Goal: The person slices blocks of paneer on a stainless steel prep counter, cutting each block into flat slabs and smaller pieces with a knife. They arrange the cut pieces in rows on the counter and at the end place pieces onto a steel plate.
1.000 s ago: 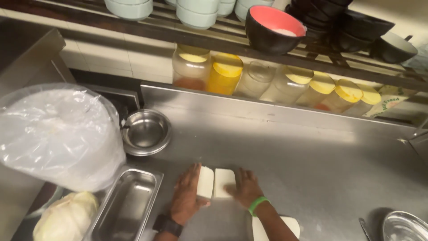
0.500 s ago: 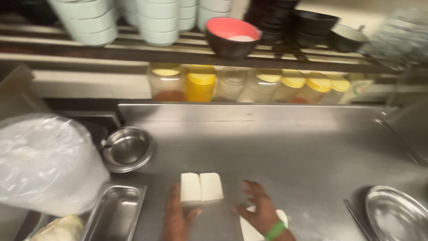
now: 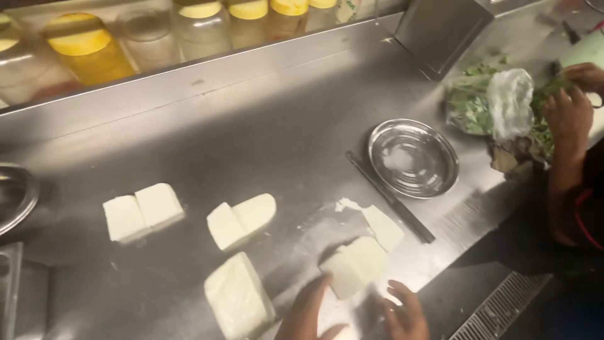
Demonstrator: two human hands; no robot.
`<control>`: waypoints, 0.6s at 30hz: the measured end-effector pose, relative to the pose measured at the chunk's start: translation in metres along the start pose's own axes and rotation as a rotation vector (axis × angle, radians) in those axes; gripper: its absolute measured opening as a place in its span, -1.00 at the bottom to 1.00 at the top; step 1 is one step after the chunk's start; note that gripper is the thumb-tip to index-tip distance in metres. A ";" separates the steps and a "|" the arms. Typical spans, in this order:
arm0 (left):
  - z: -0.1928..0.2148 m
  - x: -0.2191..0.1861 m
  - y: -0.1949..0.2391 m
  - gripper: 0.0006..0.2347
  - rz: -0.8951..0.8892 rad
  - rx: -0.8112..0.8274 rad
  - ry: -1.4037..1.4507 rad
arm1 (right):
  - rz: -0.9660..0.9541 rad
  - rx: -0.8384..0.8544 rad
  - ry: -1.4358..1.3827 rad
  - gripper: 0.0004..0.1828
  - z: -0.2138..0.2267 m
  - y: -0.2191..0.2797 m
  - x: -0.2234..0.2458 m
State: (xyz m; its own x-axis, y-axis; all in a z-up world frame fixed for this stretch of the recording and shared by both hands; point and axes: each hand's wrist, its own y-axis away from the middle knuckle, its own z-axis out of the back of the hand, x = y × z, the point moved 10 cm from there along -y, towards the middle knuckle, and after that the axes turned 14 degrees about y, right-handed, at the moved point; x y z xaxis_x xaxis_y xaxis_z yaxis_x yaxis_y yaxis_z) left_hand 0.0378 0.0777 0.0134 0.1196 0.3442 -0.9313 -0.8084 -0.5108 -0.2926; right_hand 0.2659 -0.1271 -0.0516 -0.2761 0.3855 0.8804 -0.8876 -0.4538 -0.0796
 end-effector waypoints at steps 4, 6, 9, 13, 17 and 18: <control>-0.015 -0.030 -0.106 -0.14 0.117 0.019 -0.013 | 0.111 -0.041 0.110 -0.34 -0.010 0.013 0.062; -0.016 -0.026 -0.117 -0.14 0.300 0.060 -0.032 | 0.169 -0.015 0.209 -0.25 -0.008 0.006 0.093; -0.019 -0.016 -0.119 -0.11 0.456 0.160 -0.086 | 0.375 0.016 0.351 -0.09 -0.006 -0.003 0.138; -0.015 -0.029 -0.111 -0.18 0.264 0.171 -0.153 | 0.592 0.103 0.352 0.07 -0.011 -0.003 0.175; -0.003 -0.028 -0.091 -0.49 0.214 0.149 -0.133 | 0.603 0.231 0.345 0.11 -0.033 -0.006 0.186; -0.003 -0.032 -0.085 -0.54 0.176 0.162 -0.115 | 0.636 0.272 0.352 0.11 -0.040 -0.003 0.189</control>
State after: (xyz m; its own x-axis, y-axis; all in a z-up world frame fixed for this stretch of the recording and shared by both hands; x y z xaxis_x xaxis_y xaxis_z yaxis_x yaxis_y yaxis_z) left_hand 0.1042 0.1075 0.0671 -0.0899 0.3534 -0.9311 -0.8940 -0.4408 -0.0810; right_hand 0.2015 -0.0214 0.0961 -0.8434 0.1969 0.4998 -0.4102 -0.8369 -0.3625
